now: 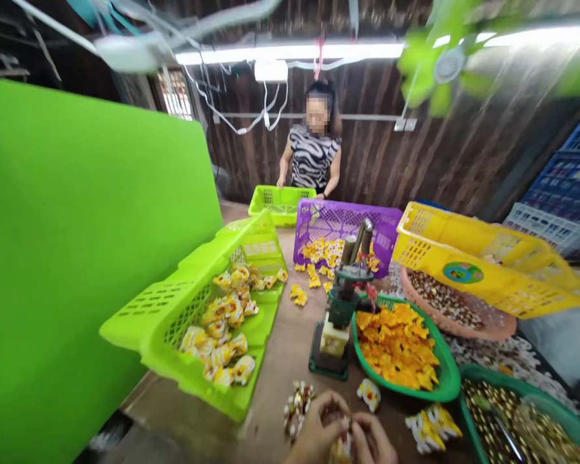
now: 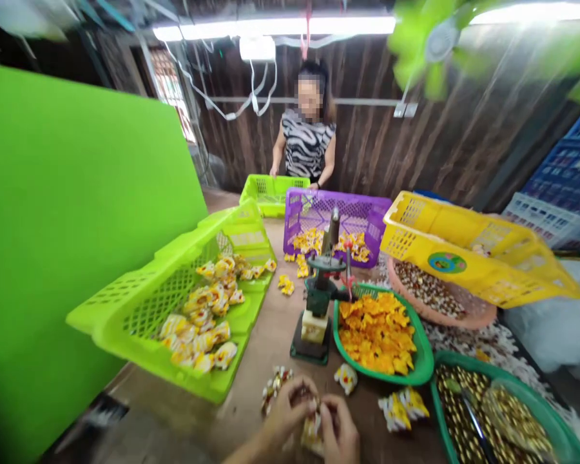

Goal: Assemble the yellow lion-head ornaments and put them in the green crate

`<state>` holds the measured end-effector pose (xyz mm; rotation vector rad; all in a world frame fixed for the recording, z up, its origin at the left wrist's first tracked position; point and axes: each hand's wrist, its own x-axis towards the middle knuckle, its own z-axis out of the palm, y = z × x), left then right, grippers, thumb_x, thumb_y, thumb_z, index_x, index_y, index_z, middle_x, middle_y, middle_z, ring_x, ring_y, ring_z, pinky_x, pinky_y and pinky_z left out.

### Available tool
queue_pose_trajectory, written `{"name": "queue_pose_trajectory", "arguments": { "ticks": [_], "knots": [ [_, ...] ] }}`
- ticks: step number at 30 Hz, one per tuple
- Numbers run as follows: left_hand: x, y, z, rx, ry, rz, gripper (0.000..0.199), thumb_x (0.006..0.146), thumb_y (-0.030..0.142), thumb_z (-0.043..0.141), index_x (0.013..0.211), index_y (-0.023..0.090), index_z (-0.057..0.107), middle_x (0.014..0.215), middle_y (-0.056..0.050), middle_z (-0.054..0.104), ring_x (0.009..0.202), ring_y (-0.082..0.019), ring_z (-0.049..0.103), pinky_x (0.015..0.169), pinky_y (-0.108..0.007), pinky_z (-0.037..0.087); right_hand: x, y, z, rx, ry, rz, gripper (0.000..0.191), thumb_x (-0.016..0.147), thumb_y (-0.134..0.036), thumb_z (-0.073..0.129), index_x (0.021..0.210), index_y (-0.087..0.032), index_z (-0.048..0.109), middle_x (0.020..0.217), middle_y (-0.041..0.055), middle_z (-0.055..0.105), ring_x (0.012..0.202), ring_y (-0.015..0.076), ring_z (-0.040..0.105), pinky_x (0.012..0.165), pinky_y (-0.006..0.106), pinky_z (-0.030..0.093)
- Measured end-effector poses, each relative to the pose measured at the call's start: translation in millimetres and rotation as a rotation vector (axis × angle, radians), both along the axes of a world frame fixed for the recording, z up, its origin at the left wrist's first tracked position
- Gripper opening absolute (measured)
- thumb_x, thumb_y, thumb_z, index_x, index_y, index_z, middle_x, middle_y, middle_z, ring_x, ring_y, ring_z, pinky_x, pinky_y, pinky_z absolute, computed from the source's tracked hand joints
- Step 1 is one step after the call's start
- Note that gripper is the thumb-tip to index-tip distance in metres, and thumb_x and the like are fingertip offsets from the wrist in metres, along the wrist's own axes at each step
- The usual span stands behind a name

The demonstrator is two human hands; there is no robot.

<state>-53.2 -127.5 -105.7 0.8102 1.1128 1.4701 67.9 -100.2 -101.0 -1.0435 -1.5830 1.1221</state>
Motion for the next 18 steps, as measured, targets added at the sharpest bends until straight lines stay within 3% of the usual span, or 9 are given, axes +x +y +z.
{"name": "queue_pose_trajectory", "arguments": {
  "ticks": [4,8,12,18],
  "knots": [
    [4.2,-8.6,12.5,-0.061,-0.1,0.069,0.035,0.061,0.04,0.081,0.073,0.015,0.06,0.067,0.001,0.058,0.062,-0.011,0.052,0.061,-0.023,0.043,9.4,-11.7,0.8,-0.164,-0.008,0.071,0.046,0.081,-0.063,0.059,0.088,-0.018,0.065,0.066,0.0026,0.063,0.059,0.0162,0.058,0.053,0.024,0.048],
    [1.6,-13.0,13.7,-0.1,-0.145,0.04,0.027,0.06,0.028,0.078,0.075,0.014,0.061,0.071,0.001,0.059,0.064,-0.01,0.053,0.063,-0.022,0.043,15.4,-11.5,-15.1,-0.252,-0.035,0.094,0.042,0.084,-0.059,0.058,0.087,-0.017,0.063,0.07,0.0027,0.063,0.058,0.0146,0.057,0.055,0.024,0.048],
    [1.1,-15.8,8.9,-0.115,-0.135,0.036,0.02,0.065,0.025,0.073,0.076,0.014,0.061,0.07,0.001,0.059,0.063,-0.01,0.053,0.063,-0.022,0.042,17.7,-14.2,-31.3,-0.285,-0.039,0.109,0.038,0.087,-0.055,0.057,0.091,-0.018,0.063,0.075,0.0042,0.065,0.062,0.0161,0.06,0.056,0.024,0.049],
    [-2.1,-12.6,4.3,-0.111,-0.085,0.061,0.02,0.062,0.024,0.072,0.076,0.012,0.063,0.07,0.001,0.059,0.064,-0.011,0.052,0.063,-0.022,0.04,15.0,-13.2,-33.1,-0.258,-0.039,0.114,0.036,0.088,-0.053,0.056,0.089,-0.018,0.062,0.074,0.0037,0.063,0.063,0.0162,0.059,0.057,0.025,0.049]
  ]
}}
